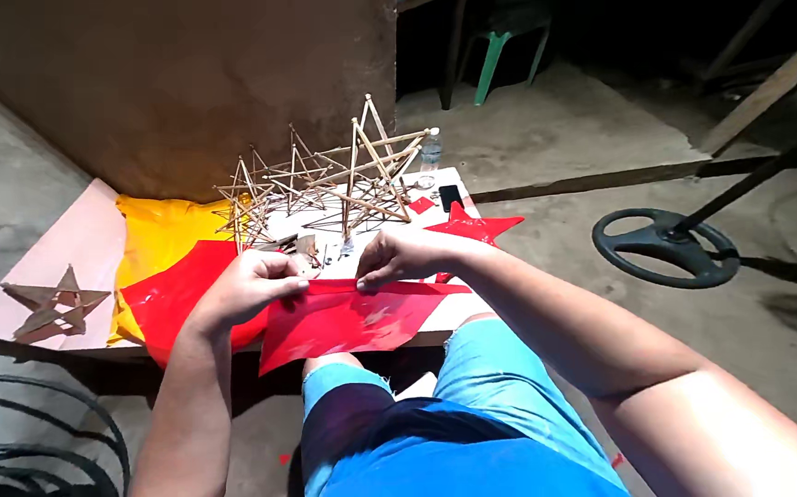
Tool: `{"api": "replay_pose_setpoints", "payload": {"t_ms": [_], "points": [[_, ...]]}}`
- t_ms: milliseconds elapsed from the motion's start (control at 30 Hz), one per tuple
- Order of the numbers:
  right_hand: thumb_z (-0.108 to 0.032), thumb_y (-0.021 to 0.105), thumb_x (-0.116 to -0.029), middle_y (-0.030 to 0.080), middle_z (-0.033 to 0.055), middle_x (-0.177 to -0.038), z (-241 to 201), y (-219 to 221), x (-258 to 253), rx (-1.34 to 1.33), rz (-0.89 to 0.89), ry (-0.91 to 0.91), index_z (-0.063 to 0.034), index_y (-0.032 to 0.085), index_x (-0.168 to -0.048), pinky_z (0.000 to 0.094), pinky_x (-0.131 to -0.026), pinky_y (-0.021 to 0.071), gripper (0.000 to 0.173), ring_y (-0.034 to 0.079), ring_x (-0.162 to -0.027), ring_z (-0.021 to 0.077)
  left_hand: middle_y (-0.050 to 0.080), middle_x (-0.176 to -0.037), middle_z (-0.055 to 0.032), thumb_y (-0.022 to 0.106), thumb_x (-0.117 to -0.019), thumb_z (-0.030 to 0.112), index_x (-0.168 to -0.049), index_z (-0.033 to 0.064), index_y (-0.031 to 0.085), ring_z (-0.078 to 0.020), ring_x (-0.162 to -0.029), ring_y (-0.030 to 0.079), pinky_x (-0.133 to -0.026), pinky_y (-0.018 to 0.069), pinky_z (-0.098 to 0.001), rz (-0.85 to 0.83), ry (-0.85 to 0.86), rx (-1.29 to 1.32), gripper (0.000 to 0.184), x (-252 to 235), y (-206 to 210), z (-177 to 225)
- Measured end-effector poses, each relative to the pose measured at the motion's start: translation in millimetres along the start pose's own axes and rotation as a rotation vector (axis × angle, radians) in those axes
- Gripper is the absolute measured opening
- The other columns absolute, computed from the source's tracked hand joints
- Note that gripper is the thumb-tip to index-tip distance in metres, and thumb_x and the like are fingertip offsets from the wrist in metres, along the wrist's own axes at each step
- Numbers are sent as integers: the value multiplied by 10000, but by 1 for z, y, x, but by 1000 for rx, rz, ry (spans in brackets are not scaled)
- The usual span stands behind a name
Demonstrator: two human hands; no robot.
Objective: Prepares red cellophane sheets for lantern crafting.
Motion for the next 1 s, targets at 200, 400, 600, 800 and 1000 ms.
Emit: {"api": "replay_pose_setpoints", "payload": {"t_ms": [200,400,600,800,1000], "points": [[-56,740,-917,729,62,-778,-7,-6,5,107,-47,-12,10,770,-922,270,-683,555,73,663,-681,78,697,-692,-10,629,-926,-9,-835,30,704,-67,-620,671,-631,588,-226,-5,14,8,124,3,-10,-5],[-78,775,-888,728,17,-762,0,-16,13,78,-41,11,-33,781,-879,266,-672,533,46,641,-673,45,702,-687,-12,616,-917,5,-820,48,710,-66,-609,669,-608,582,-217,33,4,40,142,11,-22,-5],[-100,807,-867,711,16,-773,-3,-19,16,26,6,38,-24,758,-892,258,-678,515,94,625,-687,43,704,-680,-2,621,-903,-2,-814,64,714,-56,-601,668,-604,582,-210,43,20,66,144,12,-25,-4],[-92,769,-905,732,40,-827,-5,-18,17,50,51,34,-17,768,-949,267,-740,543,87,659,-745,58,702,-673,-2,623,-900,-15,-815,65,713,-47,-591,660,-596,573,-200,51,23,86,148,14,-28,-4],[-63,743,-910,730,42,-842,0,-21,22,82,46,-8,-15,758,-953,238,-727,540,66,656,-748,41,710,-687,-4,628,-896,-12,-834,63,720,-54,-601,672,-608,586,-209,58,41,59,134,20,-35,-6]]}}
Point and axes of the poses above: each hand's wrist, its own x-axis away from the middle knuckle, its own y-axis out of the palm, z = x × y, the point moved 1 cm from there along -x, towards the middle knuckle
